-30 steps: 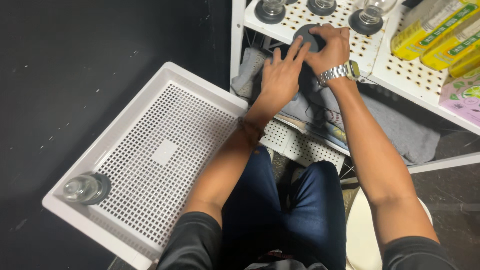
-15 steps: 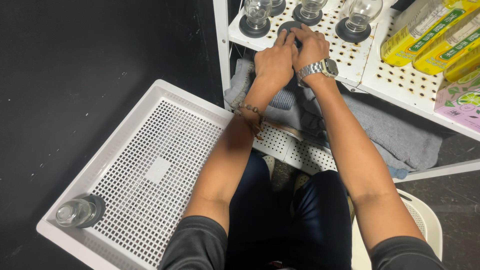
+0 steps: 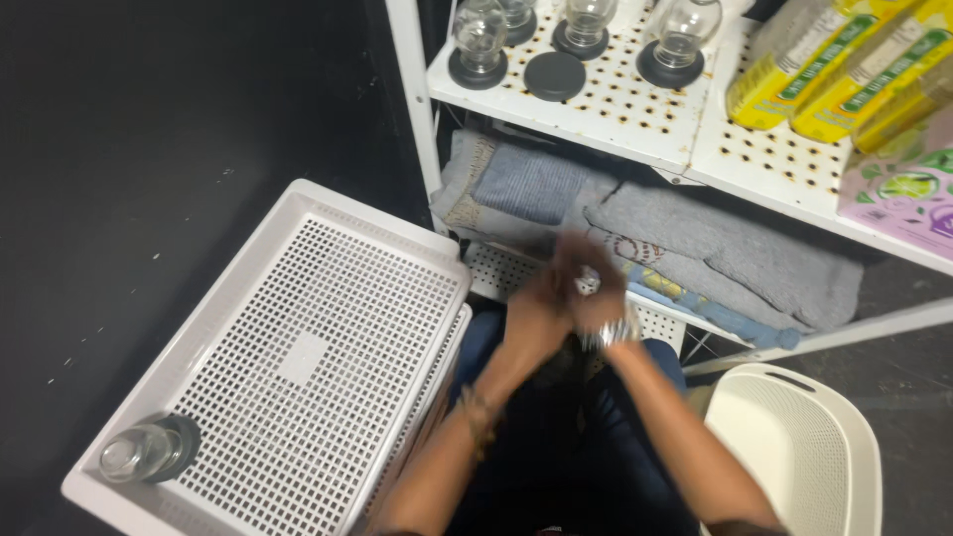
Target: The person organizes supplies on a white perforated shelf. They place rolls of toilet paper, yellow bottles, a pink box, and glass jars with black lids onto the shelf. Then they fold several towels and place them into a white laundry basket.
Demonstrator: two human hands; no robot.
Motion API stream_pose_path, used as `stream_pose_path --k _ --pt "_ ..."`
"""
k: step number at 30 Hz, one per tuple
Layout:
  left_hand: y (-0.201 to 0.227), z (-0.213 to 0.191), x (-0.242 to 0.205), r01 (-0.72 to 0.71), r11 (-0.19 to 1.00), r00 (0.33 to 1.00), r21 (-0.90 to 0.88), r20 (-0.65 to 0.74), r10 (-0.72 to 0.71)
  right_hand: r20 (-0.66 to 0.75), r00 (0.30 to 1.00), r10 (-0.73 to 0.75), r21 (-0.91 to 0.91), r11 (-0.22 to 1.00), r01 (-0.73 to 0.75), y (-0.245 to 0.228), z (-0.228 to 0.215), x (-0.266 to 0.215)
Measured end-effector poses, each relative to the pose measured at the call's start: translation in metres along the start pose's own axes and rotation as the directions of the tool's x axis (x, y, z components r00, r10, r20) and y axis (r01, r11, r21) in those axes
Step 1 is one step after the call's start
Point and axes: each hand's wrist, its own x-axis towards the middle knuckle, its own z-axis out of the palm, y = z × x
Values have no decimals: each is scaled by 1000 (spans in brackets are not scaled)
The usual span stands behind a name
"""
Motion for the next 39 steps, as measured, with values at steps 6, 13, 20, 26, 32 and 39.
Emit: stream_pose_path --k 6,13,20,26,32,39 --pt "7 59 -131 -223 969 874 106 462 150 623 595 508 -144 822 -551 48 12 -208" --pt "15 81 -132 -220 952 769 213 639 34 764 272 585 -461 790 -405 68 13 -216" --pt "15 66 -141 -145 982 717 123 697 18 762 189 620 -545 771 -329 62 11 -210" --pt "15 67 -142 -90 988 701 129 712 -30 765 209 609 -549 787 -280 49 -2 -203" --pt "14 66 -145 -76 993 704 85 710 -7 772 247 585 -499 800 -334 47 -7 -203" --pt "23 -64 -181 227 894 962 -385 231 -145 605 757 248 141 902 -408 10 13 -187"
